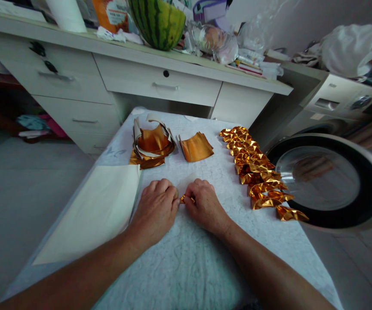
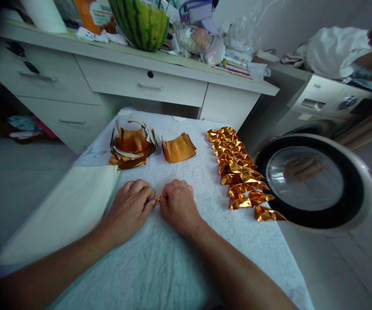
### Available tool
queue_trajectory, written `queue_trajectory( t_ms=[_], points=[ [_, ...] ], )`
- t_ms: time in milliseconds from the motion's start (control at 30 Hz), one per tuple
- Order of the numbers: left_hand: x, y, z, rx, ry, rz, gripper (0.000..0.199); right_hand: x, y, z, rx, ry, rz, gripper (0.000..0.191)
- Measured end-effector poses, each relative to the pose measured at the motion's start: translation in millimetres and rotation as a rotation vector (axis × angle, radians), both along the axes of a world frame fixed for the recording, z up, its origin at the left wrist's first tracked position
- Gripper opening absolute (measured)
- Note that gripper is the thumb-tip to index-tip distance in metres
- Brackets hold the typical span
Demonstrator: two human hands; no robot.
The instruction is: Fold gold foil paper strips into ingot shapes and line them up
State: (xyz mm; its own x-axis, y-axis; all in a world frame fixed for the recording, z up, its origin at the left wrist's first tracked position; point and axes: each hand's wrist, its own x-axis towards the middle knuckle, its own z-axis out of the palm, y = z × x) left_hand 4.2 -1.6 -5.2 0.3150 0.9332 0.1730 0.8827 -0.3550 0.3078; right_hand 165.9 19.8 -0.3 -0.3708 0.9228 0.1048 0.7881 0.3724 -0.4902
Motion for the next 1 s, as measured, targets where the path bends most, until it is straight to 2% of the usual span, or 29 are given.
queue_trajectory(
  t_ms=[400,767,1000],
  points=[
    [-1.5,0.8,-0.6,-0.028,-0.11,-0.001,0.008,-0.1,-1.0,2.4,-0.012,-0.013,-0.007,0.01],
    [-7.0,3.4,-6.2,-0.075,-0.186,-0.064,0.027,1.0,-0.6,-2.1,-0.021,0.079,-0.03,0.006],
    [-6.5,4.0,-5.2,-0.077,-0.201,-0.044,0.023,0.4,0.3,-1.1,-0.029,0.066,-0.03,0.008]
  ],
)
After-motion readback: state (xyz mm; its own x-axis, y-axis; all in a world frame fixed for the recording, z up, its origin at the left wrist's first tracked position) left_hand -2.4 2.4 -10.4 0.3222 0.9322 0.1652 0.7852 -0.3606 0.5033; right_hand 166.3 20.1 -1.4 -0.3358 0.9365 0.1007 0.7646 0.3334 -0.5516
